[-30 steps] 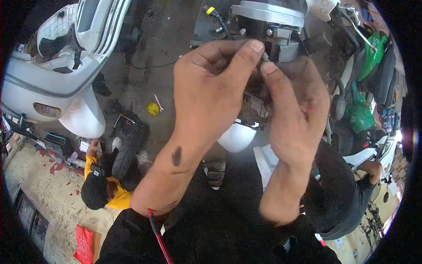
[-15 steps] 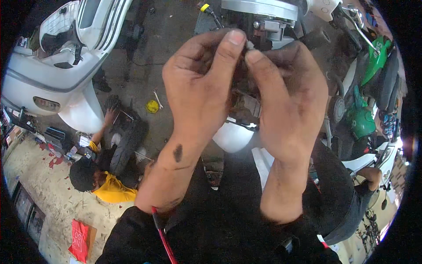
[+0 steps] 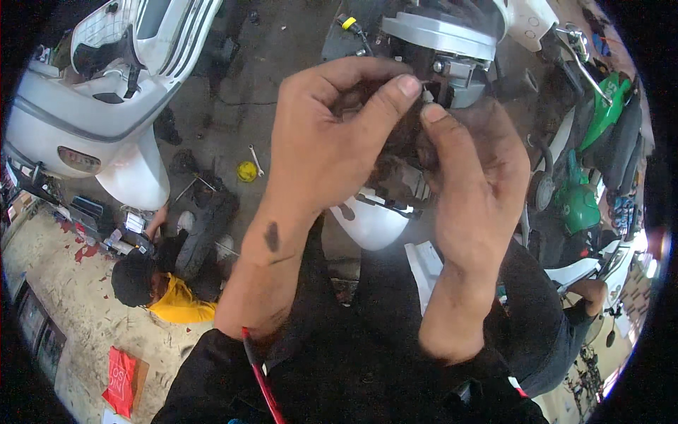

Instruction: The person unscrews fasteners on the front assembly of an electric scooter using a screwdriver, then detaches a component and disconnects the wiring connectors by hand.

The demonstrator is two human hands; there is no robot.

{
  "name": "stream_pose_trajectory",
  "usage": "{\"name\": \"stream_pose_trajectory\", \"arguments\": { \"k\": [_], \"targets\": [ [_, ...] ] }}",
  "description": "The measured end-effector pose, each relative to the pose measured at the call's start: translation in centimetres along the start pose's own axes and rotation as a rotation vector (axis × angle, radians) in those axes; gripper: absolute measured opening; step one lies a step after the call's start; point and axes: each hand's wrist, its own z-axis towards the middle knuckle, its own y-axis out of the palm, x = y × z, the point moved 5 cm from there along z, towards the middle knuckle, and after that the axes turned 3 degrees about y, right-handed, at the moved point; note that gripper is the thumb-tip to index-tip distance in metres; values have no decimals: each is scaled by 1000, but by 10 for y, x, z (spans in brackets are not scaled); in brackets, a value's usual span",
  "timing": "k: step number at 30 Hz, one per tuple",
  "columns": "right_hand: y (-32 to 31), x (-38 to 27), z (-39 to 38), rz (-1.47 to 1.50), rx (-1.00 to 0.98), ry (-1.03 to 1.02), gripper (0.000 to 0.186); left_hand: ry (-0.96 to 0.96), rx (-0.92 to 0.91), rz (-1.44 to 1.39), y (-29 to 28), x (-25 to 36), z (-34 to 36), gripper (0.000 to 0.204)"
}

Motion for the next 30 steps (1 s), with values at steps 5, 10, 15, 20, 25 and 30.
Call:
{"name": "stream_pose_trajectory", "arguments": {
  "k": [5, 10, 15, 20, 25, 30],
  "targets": [
    [3, -4, 1, 94, -40, 30, 7, 10, -49, 161, -3, 8, 6, 14],
    [7, 0, 3, 110, -18, -64, 6, -96, 35, 102, 0, 0, 3, 15],
    [5, -9, 1, 166, 10, 61, 15, -238, 42, -64, 2, -5, 2, 19],
    [5, -2, -1, 116, 38, -8, 14, -280, -71, -149, -3, -12, 5, 21],
    [4, -1, -2, 124, 66, 37, 14, -251, -107, -226, 2, -21, 5, 21],
    [4, -3, 0, 53, 50, 36, 13, -295, -92, -350, 1, -20, 10, 21]
  ]
}}
